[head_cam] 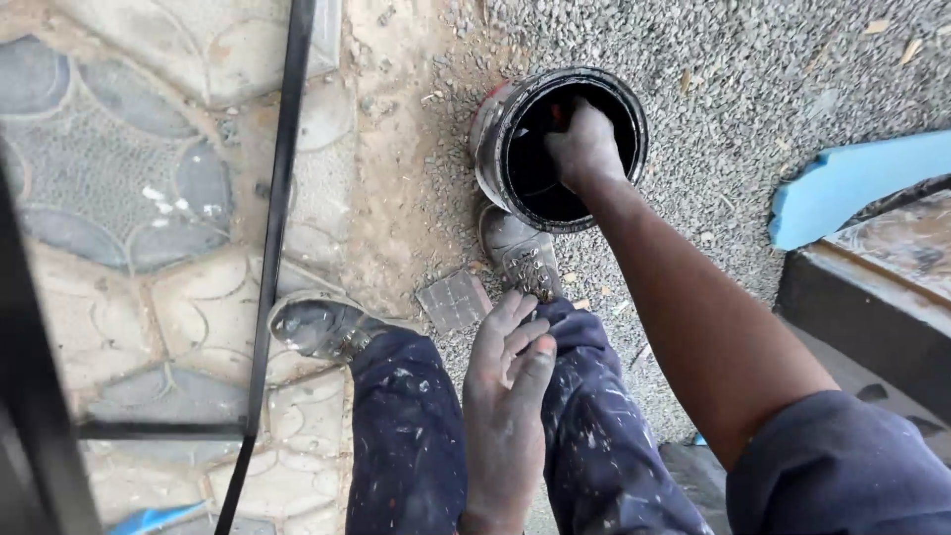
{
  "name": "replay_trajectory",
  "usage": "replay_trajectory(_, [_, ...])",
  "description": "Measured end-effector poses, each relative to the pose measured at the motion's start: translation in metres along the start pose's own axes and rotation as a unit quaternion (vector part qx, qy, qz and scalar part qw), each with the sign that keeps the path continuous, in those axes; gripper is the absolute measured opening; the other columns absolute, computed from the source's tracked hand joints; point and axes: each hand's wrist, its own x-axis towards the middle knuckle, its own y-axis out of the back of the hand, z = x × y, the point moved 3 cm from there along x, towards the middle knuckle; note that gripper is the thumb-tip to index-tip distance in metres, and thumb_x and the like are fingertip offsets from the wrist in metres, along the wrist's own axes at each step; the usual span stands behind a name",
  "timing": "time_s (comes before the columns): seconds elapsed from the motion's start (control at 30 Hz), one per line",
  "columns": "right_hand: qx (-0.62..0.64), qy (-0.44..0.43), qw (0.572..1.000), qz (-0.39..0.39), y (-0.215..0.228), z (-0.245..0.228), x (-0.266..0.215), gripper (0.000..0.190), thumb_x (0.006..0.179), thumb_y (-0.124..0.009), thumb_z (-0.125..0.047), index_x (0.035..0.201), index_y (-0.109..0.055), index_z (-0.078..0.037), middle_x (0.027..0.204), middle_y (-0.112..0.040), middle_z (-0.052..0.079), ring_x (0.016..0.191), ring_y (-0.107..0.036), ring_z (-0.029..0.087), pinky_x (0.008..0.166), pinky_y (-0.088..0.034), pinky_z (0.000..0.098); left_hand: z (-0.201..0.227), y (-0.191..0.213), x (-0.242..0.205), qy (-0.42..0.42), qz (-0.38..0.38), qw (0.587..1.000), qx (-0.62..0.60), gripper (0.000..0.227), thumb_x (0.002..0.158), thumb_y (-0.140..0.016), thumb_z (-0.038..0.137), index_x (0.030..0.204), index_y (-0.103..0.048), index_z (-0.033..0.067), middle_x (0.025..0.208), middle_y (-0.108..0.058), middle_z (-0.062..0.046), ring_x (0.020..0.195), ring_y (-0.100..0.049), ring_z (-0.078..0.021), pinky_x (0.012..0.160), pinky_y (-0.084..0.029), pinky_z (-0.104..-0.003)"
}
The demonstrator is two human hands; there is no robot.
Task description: Applying black paint to a metal frame using a small foam applicator dipped in a paint can.
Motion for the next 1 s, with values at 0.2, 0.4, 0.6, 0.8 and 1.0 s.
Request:
replay_trajectory(0.2, [0.031,-0.093,0.995,-0.035,-0.011,-0.001,0.0,0.038,0.113,-0.075,-0.013,0.15,-0.067,-0.007,0.129,-0.077,0.009,0.099,-0.08,0.019,0.076,-0.071,0.0337,-0.001,0.003,0.0,0.045,-0.006,0.999,-0.01,0.083,0.103,-0.07,0.057,0.17,-0.061,0.0095,0.172,-0.074,-0.017,0.151,-0.08,-0.034,0.121,-0.068,-0.048])
replay_trajectory(0.4, [0.01,-0.087,0.995,-0.038,-0.018,0.007,0.007,0.051,0.113,-0.084,-0.02,0.157,-0.063,-0.003,0.139,-0.074,0.013,0.107,-0.079,0.022,0.08,-0.072,0.0353,0.002,0.001,0.002,0.07,0.005,0.997,0.023,0.076,0.103,-0.068,0.055,0.164,-0.067,0.0105,0.163,-0.082,-0.012,0.147,-0.081,-0.0264,0.121,-0.067,-0.044])
replay_trajectory(0.6, [0.214,-0.128,0.968,0.012,0.011,-0.015,-0.022,0.01,0.098,-0.077,-0.025,0.094,-0.079,-0.016,0.086,-0.078,-0.001,0.073,-0.072,0.017,0.063,-0.056,0.039,-0.001,0.005,0.011,0.101,0.031,0.993,0.043,0.071,0.101,-0.07,0.05,0.161,-0.073,0.0126,0.16,-0.085,-0.01,0.149,-0.083,-0.027,0.123,-0.068,-0.043])
replay_trajectory(0.8, [0.401,-0.246,0.866,-0.168,0.036,-0.031,-0.071,0.017,0.096,-0.054,-0.004,0.09,-0.068,-0.013,0.072,-0.056,-0.003,0.056,-0.043,0.012,0.049,-0.03,0.0309,0.006,0.006,0.016,0.131,0.062,0.989,-0.005,0.055,0.103,-0.072,0.031,0.153,-0.078,0.0103,0.154,-0.089,-0.012,0.143,-0.085,-0.0239,0.122,-0.07,-0.037])
replay_trajectory(1.0, [0.397,-0.222,0.86,-0.232,0.031,-0.036,-0.075,0.027,0.103,-0.044,0.001,0.11,-0.067,-0.011,0.09,-0.072,0.014,0.062,-0.053,0.018,0.046,-0.035,0.029,-0.003,0.007,0.018,0.113,0.059,0.99,-0.05,0.055,0.104,-0.07,0.025,0.155,-0.075,0.0036,0.152,-0.087,-0.017,0.141,-0.085,-0.0255,0.12,-0.072,-0.039])
